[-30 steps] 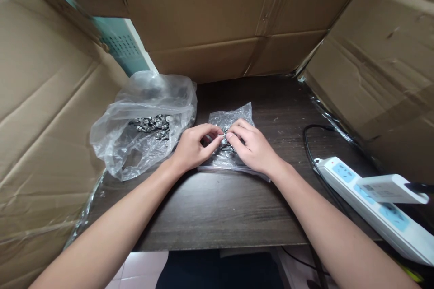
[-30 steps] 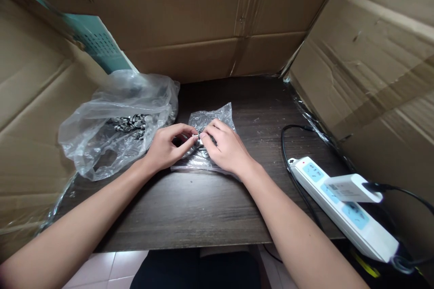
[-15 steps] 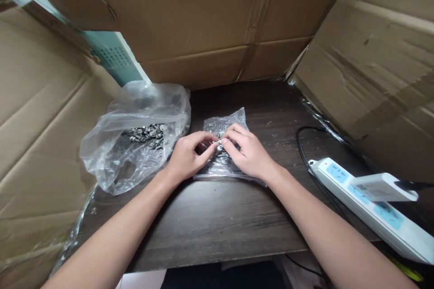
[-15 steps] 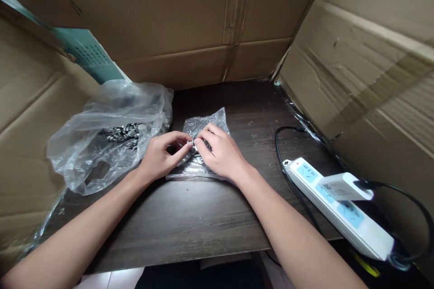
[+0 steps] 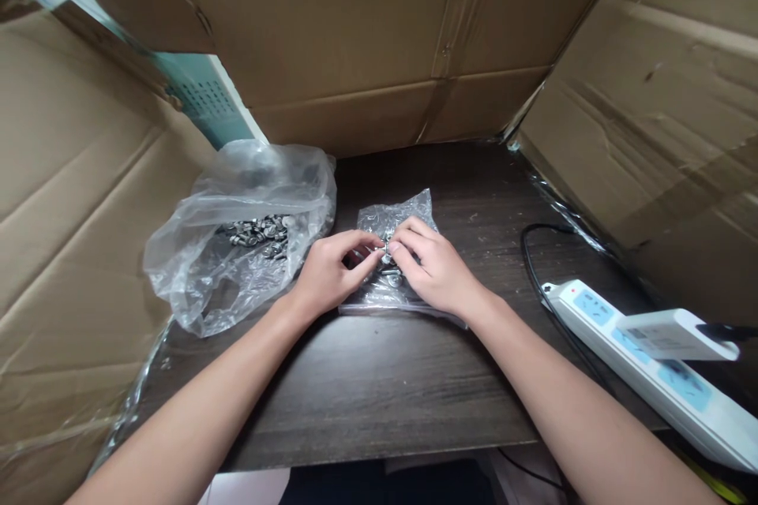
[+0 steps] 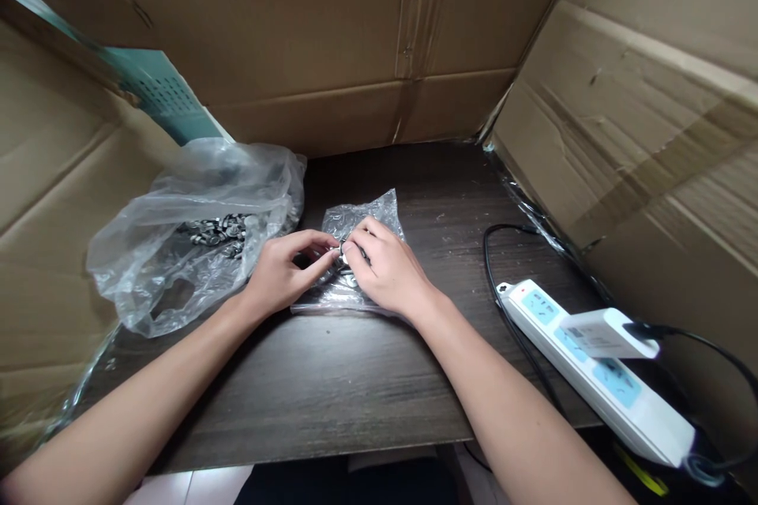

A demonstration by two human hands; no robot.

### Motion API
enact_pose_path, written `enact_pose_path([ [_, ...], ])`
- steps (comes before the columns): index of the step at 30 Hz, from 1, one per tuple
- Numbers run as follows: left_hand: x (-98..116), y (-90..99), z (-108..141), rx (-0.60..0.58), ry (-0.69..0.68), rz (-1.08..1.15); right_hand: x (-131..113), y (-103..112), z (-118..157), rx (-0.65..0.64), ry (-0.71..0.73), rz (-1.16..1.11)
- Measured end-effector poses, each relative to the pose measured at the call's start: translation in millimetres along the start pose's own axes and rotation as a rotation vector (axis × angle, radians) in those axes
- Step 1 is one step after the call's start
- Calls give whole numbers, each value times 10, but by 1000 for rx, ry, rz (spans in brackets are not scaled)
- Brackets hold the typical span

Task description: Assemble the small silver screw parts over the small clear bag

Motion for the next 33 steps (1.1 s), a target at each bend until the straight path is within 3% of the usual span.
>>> enact_pose_path([
  [33, -11, -7, 8, 16, -6, 3, -40, 42, 11, 62, 38, 13],
])
Point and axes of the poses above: each hand's wrist, its own z-axis away from the middle knuckle, its own y-axis out of the back of the hand, x = y × z, the point moved 10 cm from there along -z, towards the middle knuckle, and after that the axes turned 10 degrees about -z, right-handed, at the moved point
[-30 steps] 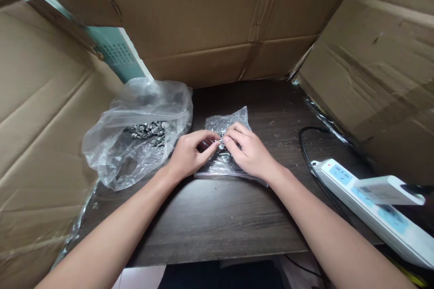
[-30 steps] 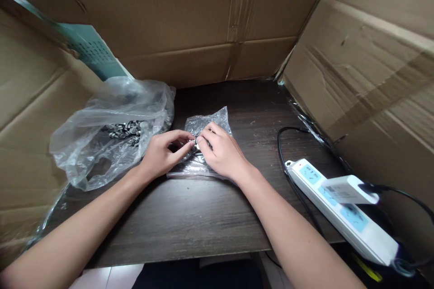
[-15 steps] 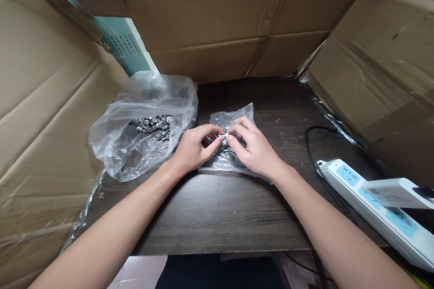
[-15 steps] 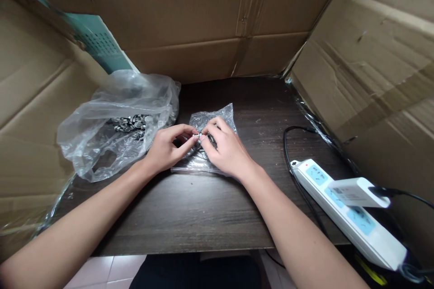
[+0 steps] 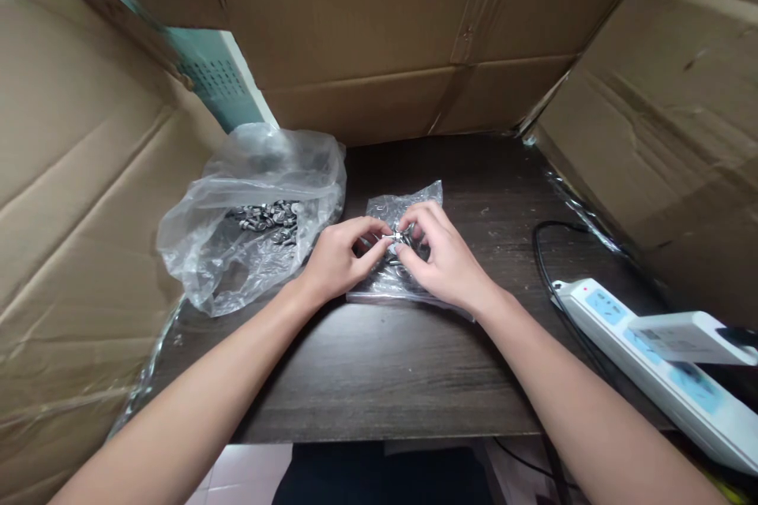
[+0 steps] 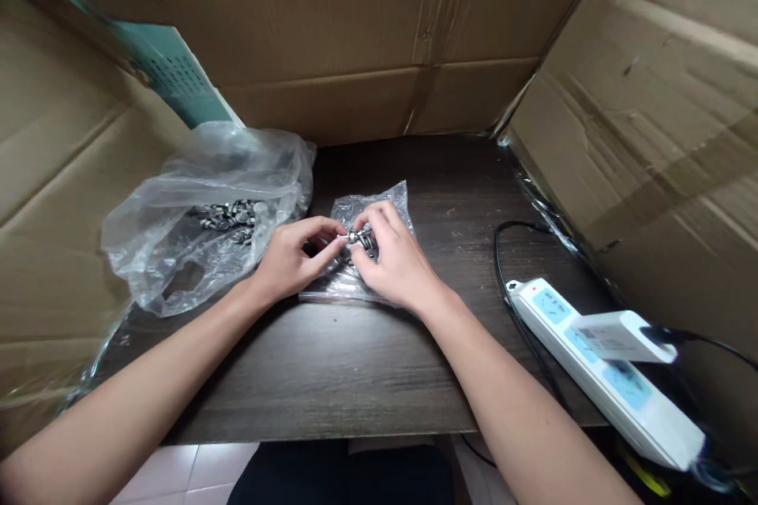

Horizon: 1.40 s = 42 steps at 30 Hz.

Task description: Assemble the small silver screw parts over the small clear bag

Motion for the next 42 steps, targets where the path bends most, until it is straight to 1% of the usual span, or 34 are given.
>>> enact_pose_path([
  [5, -19, 6, 2, 1, 17, 21, -53, 41, 11, 15, 30, -3],
  [7, -20, 1, 5, -3, 19, 22, -29, -2, 14, -23, 21, 7],
  [10, -15, -5, 9, -5, 17, 11, 27, -70, 20, -79, -4, 88],
  [12, -19, -2, 12, -1, 21, 9, 30, -48, 16, -55, -3, 125],
  [16, -26, -1, 14, -3, 24, 13, -35, 39, 6, 27, 42, 63],
  [24, -24, -3, 8, -4, 10, 2, -74, 54, 9, 57, 87, -17],
  [30, -33, 4, 9, 0, 21, 7, -218, 156, 27, 129, 204, -55],
  [33, -27, 13, 8, 11, 21, 4, -189, 166, 24, 146, 190, -42],
  [36, -24, 12, 8, 11, 24, 2, -157, 145, 21, 133, 169, -19],
  [40, -41, 5, 9, 2, 38, 8, -257, 180, 40, 163, 246, -50],
  [42, -57, 7, 10, 3, 47, 10, -273, 202, 42, 186, 258, -54],
])
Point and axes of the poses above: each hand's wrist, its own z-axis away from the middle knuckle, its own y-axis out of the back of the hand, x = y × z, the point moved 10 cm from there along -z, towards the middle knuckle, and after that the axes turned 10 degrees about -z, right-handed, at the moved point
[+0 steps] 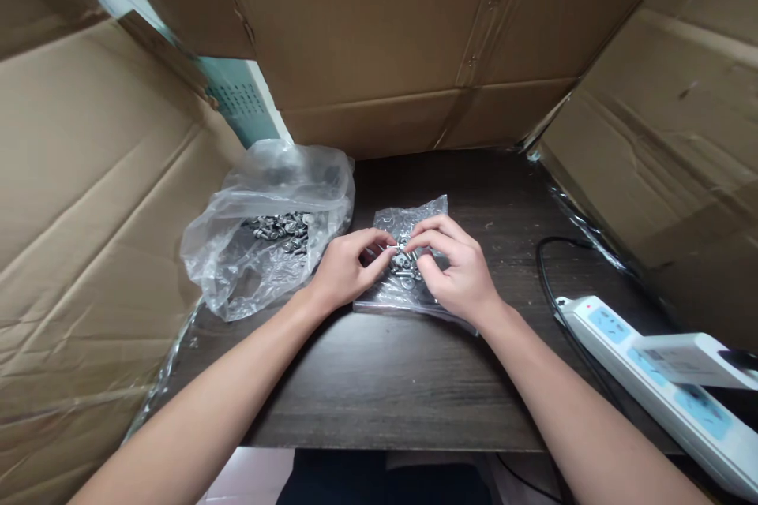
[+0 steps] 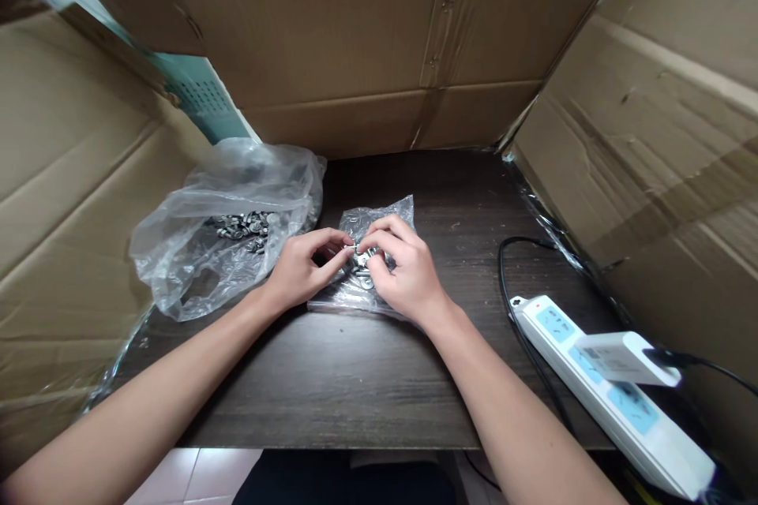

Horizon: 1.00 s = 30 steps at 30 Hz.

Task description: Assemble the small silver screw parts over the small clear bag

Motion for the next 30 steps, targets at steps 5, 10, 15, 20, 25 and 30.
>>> enact_pose_path([
  [5, -4, 4, 4, 2, -6, -10, 166, -65, 25, -59, -105, 44],
  [10, 5, -2, 10, -1, -4, -3, 316, -138, 74, -156, -213, 139],
  [15, 10, -4, 3, -7, -6, -1, 285, -105, 52, -135, -226, 88],
  [20, 1, -10, 7, -10, 3, -4, 245, -133, 48, -144, -206, 46],
  [25, 12, -3, 7, -7, -6, -1, 241, -148, 44, -144, -204, 32],
  [30, 21, -2, 2, -13, -2, 2, 255, -175, 44, -170, -225, 18],
])
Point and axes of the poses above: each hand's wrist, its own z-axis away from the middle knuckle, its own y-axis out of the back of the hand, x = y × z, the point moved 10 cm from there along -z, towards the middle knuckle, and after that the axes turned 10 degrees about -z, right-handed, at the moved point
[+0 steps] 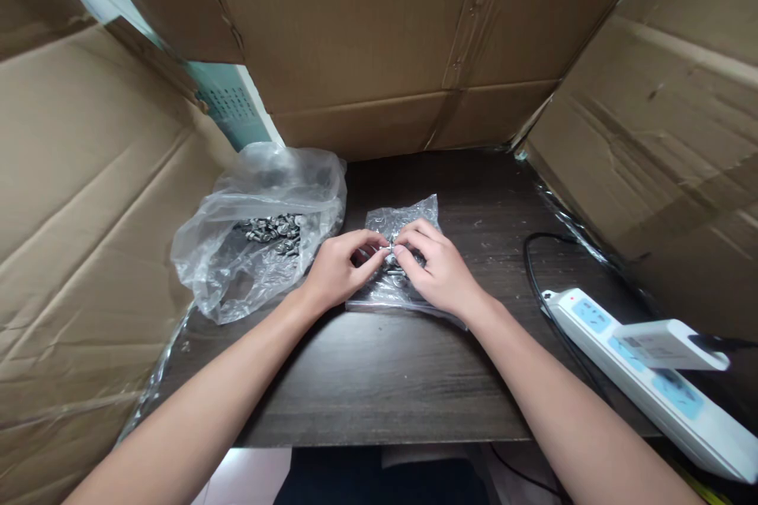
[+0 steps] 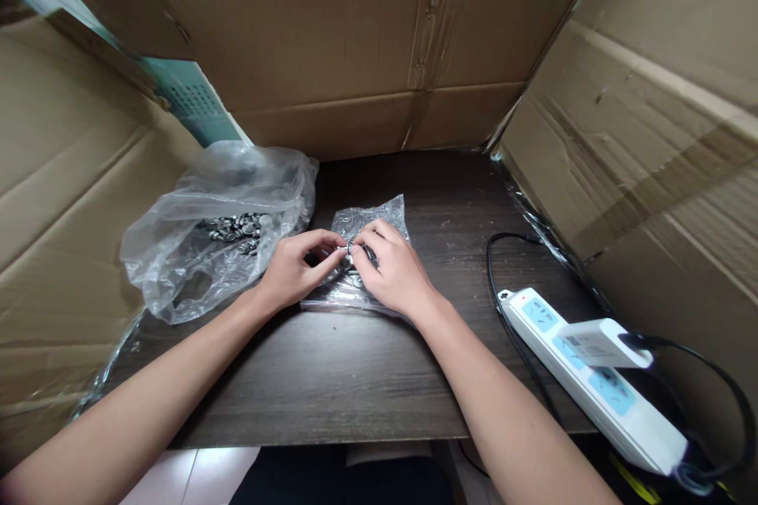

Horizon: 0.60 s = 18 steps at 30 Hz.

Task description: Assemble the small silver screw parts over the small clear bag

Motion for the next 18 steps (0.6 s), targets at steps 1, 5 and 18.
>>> enact_pose_path([
  [1, 3, 0, 0, -1, 0, 2, 13, -10, 1, -9, -12, 2],
  [5, 1, -4, -3, -3, 7, 18, 62, -33, 14, -28, -47, 1],
  [18, -6, -37, -4, -33, 7, 29, 90, -70, 7, -40, -51, 17],
])
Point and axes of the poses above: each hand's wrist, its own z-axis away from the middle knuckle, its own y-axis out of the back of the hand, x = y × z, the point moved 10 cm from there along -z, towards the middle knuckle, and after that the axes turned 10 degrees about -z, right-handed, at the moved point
